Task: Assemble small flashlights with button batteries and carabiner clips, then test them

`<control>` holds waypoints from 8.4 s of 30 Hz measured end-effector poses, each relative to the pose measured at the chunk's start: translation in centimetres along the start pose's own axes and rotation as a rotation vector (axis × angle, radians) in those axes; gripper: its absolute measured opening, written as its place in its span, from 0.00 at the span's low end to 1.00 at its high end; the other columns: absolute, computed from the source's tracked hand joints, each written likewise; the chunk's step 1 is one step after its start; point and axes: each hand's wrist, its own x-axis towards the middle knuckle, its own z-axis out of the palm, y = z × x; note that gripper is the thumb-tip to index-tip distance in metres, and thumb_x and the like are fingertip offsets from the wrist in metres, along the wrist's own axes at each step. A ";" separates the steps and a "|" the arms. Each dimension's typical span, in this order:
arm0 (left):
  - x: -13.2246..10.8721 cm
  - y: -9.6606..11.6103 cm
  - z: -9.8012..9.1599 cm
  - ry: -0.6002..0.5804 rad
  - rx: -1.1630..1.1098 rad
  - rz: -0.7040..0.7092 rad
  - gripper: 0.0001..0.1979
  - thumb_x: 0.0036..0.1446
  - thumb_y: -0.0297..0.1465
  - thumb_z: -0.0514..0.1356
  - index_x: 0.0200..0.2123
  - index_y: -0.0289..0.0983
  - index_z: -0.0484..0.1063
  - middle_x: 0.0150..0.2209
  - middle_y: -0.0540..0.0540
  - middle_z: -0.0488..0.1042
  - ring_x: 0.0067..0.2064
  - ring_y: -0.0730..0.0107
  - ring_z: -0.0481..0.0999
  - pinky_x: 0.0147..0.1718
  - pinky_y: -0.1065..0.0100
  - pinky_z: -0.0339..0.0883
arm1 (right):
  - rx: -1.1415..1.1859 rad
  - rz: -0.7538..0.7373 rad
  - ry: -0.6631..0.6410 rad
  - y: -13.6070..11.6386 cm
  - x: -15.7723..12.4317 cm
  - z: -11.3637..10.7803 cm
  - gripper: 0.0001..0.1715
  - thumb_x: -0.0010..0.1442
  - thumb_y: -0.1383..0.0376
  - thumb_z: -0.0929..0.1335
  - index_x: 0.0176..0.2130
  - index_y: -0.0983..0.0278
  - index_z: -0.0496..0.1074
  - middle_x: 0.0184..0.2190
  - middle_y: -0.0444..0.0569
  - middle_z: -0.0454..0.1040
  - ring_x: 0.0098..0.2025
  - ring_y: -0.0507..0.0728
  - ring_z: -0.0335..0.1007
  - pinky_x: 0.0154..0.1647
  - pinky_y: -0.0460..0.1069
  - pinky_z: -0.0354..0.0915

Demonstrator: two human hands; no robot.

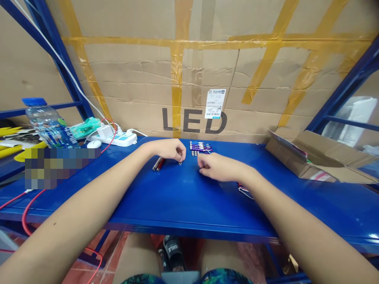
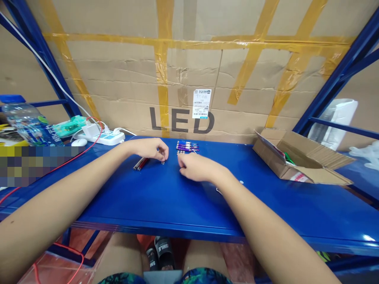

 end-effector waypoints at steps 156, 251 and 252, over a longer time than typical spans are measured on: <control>2.3 5.1 5.2 0.560 0.061 0.238 0.03 0.57 0.27 0.59 0.34 0.35 0.74 0.32 0.48 0.77 0.33 0.70 0.73 0.35 0.68 0.65 | 0.480 -0.075 0.161 6.1 -0.7 0.9 0.10 0.56 0.64 0.68 0.38 0.62 0.79 0.37 0.45 0.81 0.40 0.57 0.75 0.45 0.51 0.66; 3.2 0.2 2.6 0.762 -0.855 0.129 0.09 0.61 0.25 0.61 0.44 0.33 0.75 0.37 0.42 0.78 0.36 0.73 0.76 0.36 0.68 0.71 | 0.088 -0.103 0.209 -1.0 3.9 2.4 0.08 0.61 0.69 0.70 0.29 0.65 0.74 0.30 0.51 0.79 0.34 0.56 0.74 0.33 0.48 0.62; 3.2 0.5 2.7 0.745 -0.849 0.116 0.08 0.61 0.25 0.60 0.44 0.33 0.75 0.36 0.43 0.78 0.35 0.73 0.76 0.36 0.67 0.71 | 0.176 -0.070 0.254 -0.5 3.4 1.9 0.08 0.61 0.68 0.70 0.28 0.65 0.73 0.27 0.50 0.78 0.31 0.55 0.73 0.31 0.48 0.62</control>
